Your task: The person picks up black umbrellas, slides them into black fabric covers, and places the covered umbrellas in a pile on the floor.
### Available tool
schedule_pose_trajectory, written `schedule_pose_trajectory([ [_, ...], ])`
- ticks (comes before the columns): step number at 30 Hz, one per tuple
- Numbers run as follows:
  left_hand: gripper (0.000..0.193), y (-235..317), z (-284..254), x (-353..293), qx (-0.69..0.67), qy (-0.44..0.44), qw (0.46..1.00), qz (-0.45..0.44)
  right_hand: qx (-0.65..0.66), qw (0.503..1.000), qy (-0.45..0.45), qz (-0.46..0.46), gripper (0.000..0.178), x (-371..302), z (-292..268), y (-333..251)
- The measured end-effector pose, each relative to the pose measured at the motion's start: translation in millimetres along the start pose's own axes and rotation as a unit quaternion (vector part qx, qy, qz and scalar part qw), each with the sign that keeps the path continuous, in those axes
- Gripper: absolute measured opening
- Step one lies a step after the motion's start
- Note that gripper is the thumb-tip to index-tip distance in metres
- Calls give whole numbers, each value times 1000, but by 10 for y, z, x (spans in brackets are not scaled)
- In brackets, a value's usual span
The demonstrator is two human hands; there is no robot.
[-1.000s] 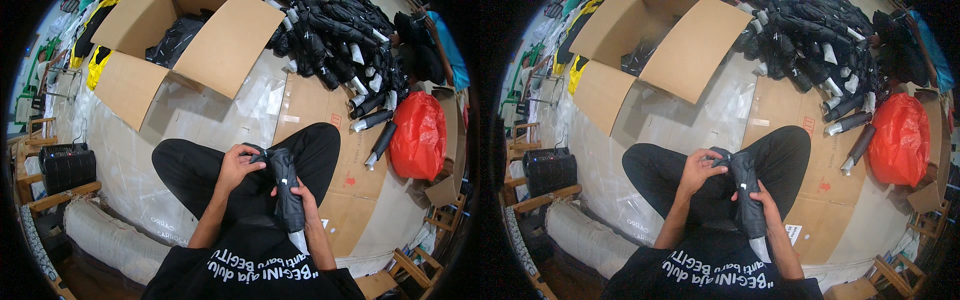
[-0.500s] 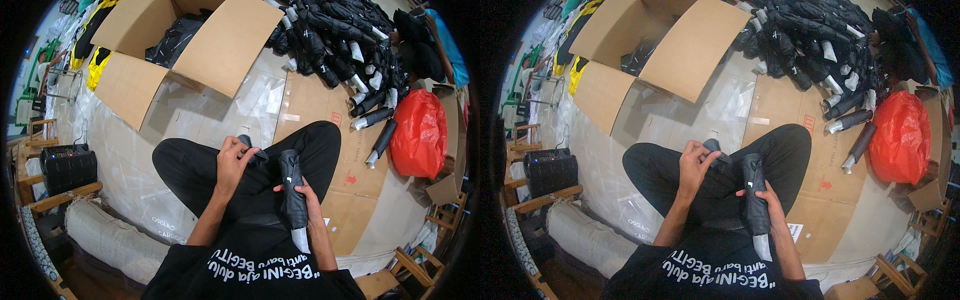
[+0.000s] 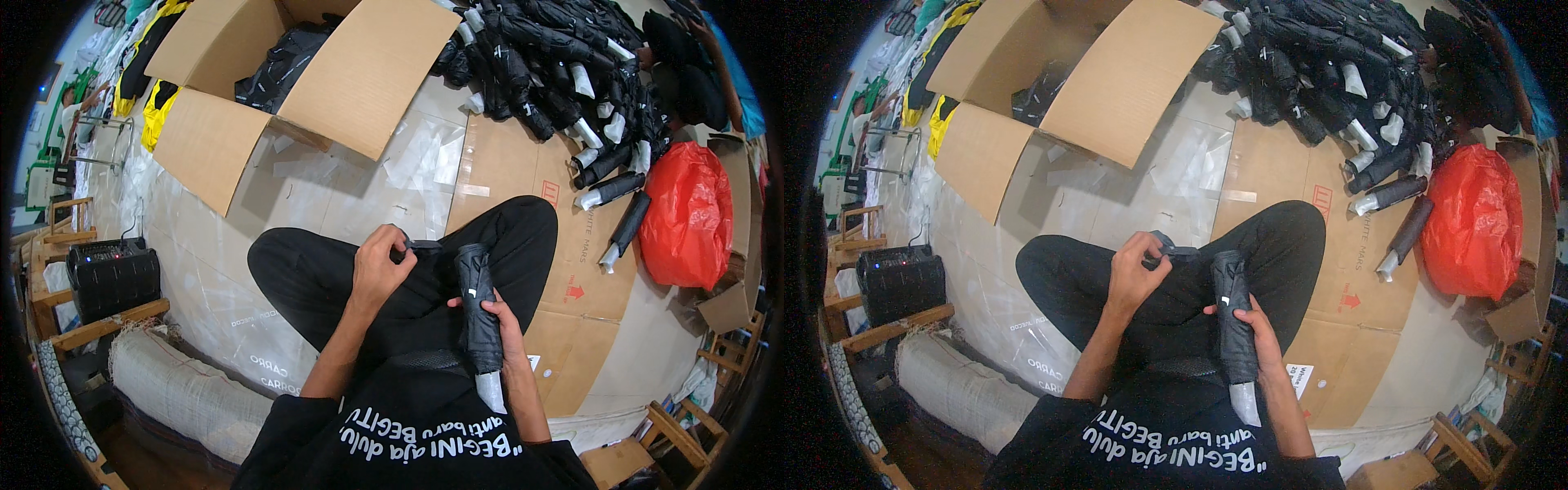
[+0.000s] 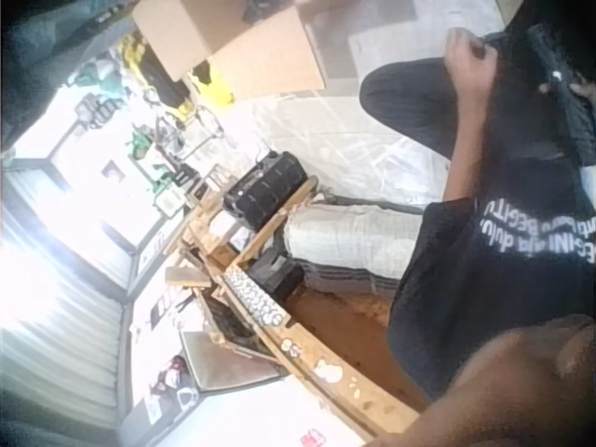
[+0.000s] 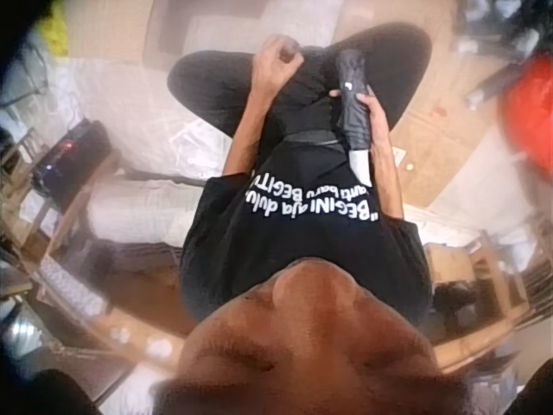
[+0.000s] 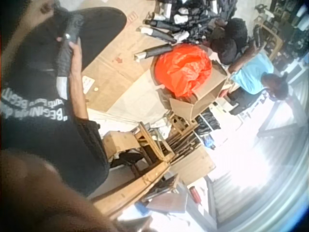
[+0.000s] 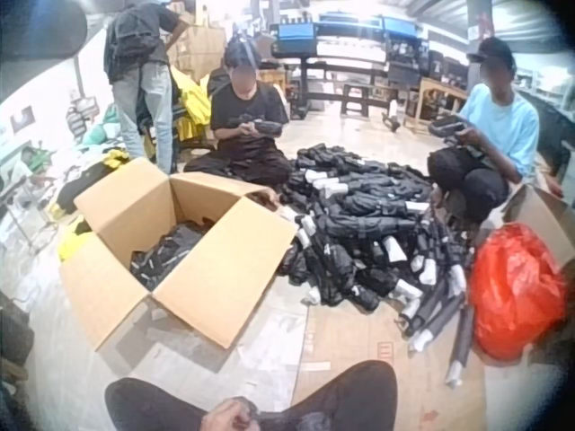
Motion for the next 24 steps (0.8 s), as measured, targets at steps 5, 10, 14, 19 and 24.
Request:
schedule_pose_trajectory([
  [5, 19, -21, 35, 19, 82, -11, 996, 24, -24, 1000, 7, 1, 52, -5, 1, -11],
  [10, 17, 12, 83, 43, 43, -55, 996, -50, -87, 994, 42, -55, 55, -92, -34, -141],
  [14, 24, 703, -71, 159, -54, 102, 993, 14, -109, 967, 113, -201, 61, -439, 11, -522],
  [19, 19, 1295, 505, -155, -16, 0, 988, 155, -167, 918, 194, -302, 72, -1016, -290, -914],
  [24, 13, 1251, 993, -306, 25, -102, 970, 220, -197, 932, 207, -223, 78, -1194, -504, -752],
])
Point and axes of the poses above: each hand's wrist, its own x-axis towards the middle knuckle, its own z-axis out of the palm, y = z × x, the point moved 4 cm from there along x, towards the middle knuckle, and after that the axes turned 11 degrees about x, right-handed, at the moved point
